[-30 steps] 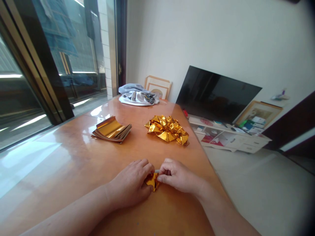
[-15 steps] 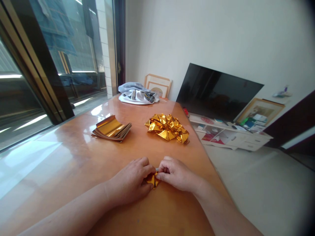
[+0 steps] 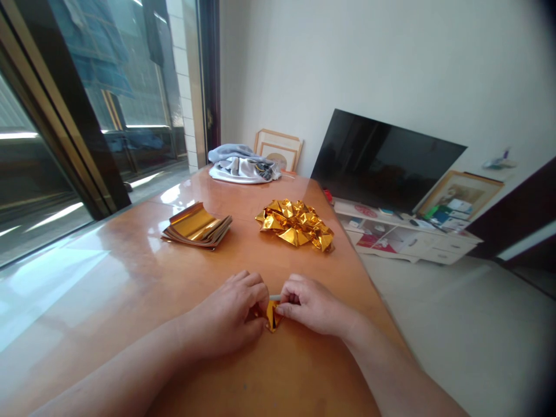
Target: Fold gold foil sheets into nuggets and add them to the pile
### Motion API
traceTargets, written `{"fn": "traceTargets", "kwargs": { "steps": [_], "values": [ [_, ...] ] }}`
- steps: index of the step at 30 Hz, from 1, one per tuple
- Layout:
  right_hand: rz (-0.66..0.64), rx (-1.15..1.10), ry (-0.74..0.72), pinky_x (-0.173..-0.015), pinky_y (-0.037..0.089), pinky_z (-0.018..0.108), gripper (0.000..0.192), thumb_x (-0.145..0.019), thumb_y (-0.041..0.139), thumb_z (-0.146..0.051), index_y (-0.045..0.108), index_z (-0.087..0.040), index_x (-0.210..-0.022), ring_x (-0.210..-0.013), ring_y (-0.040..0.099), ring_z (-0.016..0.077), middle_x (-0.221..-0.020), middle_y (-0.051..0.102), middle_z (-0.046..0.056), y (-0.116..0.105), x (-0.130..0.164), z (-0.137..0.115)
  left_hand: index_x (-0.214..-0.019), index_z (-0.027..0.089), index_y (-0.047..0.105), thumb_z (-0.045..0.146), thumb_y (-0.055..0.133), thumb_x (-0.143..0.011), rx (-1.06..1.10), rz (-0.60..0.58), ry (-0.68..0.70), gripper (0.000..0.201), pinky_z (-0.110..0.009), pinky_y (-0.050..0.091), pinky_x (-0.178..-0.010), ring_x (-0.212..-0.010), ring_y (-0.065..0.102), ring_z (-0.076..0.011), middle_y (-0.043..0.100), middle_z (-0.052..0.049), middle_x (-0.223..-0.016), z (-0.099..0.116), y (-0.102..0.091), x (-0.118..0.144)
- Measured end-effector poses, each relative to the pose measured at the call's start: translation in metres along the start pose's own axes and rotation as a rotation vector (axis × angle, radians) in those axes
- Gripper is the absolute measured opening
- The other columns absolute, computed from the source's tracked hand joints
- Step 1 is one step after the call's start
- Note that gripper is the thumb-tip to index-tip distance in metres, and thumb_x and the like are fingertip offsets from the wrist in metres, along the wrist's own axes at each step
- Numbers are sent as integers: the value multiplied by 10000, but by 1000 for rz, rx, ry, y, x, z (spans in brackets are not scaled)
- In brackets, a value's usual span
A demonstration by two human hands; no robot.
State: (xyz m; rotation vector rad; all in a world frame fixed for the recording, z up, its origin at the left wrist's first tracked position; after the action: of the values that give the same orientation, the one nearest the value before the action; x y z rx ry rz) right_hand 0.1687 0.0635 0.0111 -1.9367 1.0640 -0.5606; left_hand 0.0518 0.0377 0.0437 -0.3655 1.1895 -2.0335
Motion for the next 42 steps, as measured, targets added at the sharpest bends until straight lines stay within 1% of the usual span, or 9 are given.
{"fn": "traceTargets", "kwargs": {
  "steps": [4, 8, 12, 16, 25, 33, 37, 40, 42],
  "values": [
    [4, 0, -6, -661, 379, 240, 173, -886, 719, -354, 666, -202, -822, -772, 569, 134, -851, 600, -5, -1, 0, -1, -869, 245, 641, 165, 583, -848, 32, -42, 18, 100, -316, 394, -827, -900, 570, -197, 672, 2, -867, 4, -3, 3],
    [12, -1, 7, -661, 382, 240, 169, -880, 722, -337, 658, -202, -802, -763, 568, 131, -844, 605, -6, 0, 0, 1, -855, 265, 696, 192, 545, -906, -11, -90, 41, 175, -332, 366, -834, -881, 582, -196, 694, 2, -852, 9, 3, 4],
    [20, 2, 15, -654, 380, 242, 164, -875, 725, -331, 659, -203, -798, -753, 568, 132, -839, 610, -6, 0, 0, 1, -832, 254, 696, 153, 558, -857, -61, -84, 19, 173, -334, 346, -804, -843, 598, -183, 702, 6, -853, 8, 12, 0],
    [35, 23, -4, -671, 382, 249, 164, -881, 717, -336, 667, -207, -794, -780, 573, 143, -844, 626, -1, -3, -1, -3, -778, 231, 652, 188, 596, -818, -116, -67, -48, 81, -334, 338, -774, -797, 607, -182, 697, 4, -818, 1, 19, -4],
    [74, 83, -32, -714, 379, 272, 198, -902, 706, -377, 674, -219, -788, -814, 559, 168, -826, 666, 5, -9, -4, -11, -776, 240, 647, 211, 607, -804, -140, -78, -88, 56, -342, 340, -782, -813, 613, -193, 693, 1, -830, -5, 21, -3],
    [62, 61, -46, -694, 374, 259, 219, -908, 701, -396, 668, -212, -795, -813, 565, 155, -833, 654, 1, -1, -10, -5, -759, 232, 617, 190, 579, -799, -145, -76, -71, 69, -343, 334, -790, -790, 597, -186, 678, 8, -795, -3, 20, -3],
    [64, 42, -42, -682, 376, 253, 237, -899, 710, -416, 665, -203, -804, -805, 568, 150, -838, 651, 0, 1, -11, 0, -843, 243, 623, 201, 584, -804, -159, -67, -82, 69, -345, 338, -794, -781, 597, -194, 674, 6, -791, -3, 19, -2],
    [76, 52, -37, -674, 374, 250, 236, -885, 726, -409, 659, -200, -796, -791, 562, 147, -821, 641, -2, 1, -12, 1, -960, 273, 637, 203, 591, -818, -159, -58, -75, 164, -356, 336, -819, -817, 612, -200, 690, 5, -855, -2, 18, -1],
    [82, 53, -37, -669, 371, 245, 220, -878, 734, -385, 653, -201, -788, -785, 560, 144, -814, 636, -7, 1, -12, 2, -964, 286, 643, 214, 587, -847, -156, -69, -49, 148, -360, 329, -827, -859, 619, -202, 696, 7, -898, 0, 20, -1]
  ]
}}
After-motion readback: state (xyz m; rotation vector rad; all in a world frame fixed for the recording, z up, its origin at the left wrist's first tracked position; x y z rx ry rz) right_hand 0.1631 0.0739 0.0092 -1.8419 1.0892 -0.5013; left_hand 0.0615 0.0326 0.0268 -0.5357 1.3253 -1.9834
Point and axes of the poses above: each hand's wrist, its own x-axis away from the middle knuckle, its own y-axis out of the palm, z = x × y, the point moved 10 cm from there along -x, towards the middle knuckle
